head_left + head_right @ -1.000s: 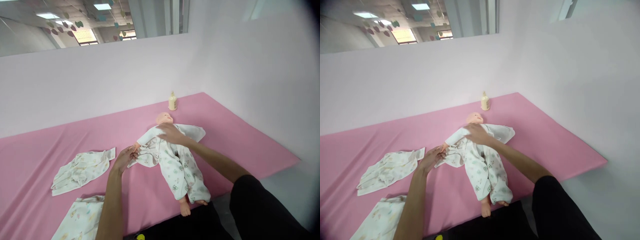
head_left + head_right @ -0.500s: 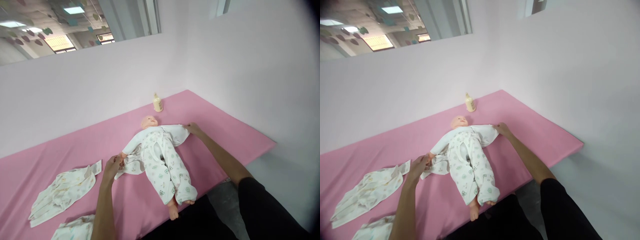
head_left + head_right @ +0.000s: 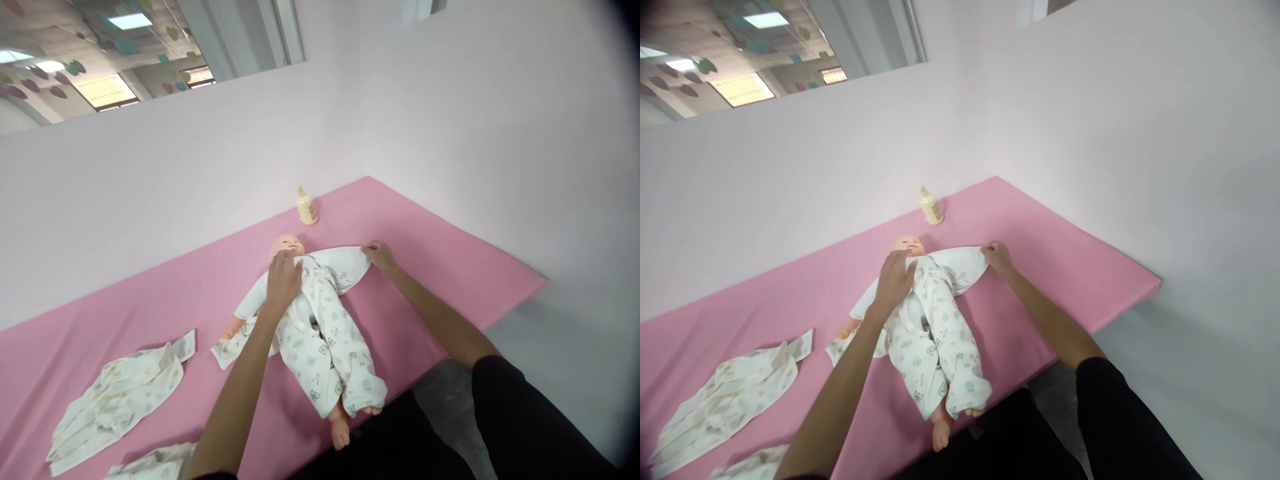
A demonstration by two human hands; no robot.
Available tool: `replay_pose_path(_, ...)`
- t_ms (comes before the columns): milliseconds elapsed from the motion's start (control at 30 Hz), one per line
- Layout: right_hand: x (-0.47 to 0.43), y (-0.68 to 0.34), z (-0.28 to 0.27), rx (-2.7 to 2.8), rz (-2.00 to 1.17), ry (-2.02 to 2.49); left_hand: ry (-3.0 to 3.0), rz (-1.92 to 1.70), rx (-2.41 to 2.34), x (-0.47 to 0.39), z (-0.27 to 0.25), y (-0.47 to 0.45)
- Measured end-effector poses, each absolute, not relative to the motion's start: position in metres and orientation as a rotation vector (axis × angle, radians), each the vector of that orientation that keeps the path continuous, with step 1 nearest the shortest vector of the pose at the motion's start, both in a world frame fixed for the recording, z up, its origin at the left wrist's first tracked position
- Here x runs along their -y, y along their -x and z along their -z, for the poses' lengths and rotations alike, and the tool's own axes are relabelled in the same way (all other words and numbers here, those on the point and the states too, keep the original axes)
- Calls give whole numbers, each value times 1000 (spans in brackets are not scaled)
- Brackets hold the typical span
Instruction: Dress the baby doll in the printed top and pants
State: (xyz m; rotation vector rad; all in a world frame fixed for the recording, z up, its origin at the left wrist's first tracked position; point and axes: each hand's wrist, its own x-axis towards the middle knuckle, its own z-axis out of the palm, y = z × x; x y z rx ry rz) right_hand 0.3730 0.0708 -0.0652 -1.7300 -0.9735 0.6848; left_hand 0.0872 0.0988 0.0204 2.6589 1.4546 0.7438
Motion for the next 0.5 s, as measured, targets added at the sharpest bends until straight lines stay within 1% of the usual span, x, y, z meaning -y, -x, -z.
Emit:
replay_pose_path(67,-72,-372,65,969,-660,1747,-2721,-609,-1317,-110,-20,-112)
replay_pose_path(133,-71,-373,64,972,-663,1752,-2744,-396,-1285,-120,-18,-128)
replay_pose_path(267,-66,-378,63,1004,-811,1705,-2747,-14,-1295,-134,-18,-138)
replay_pose_path(400,-62,-386,63,1057,-1005,1604,-2765,134,-1228,-141,-22,-137)
replay_pose_path(500,-64,-394,62,1042,-1041,1516,-2762,216,-1182,-145,-26,-136)
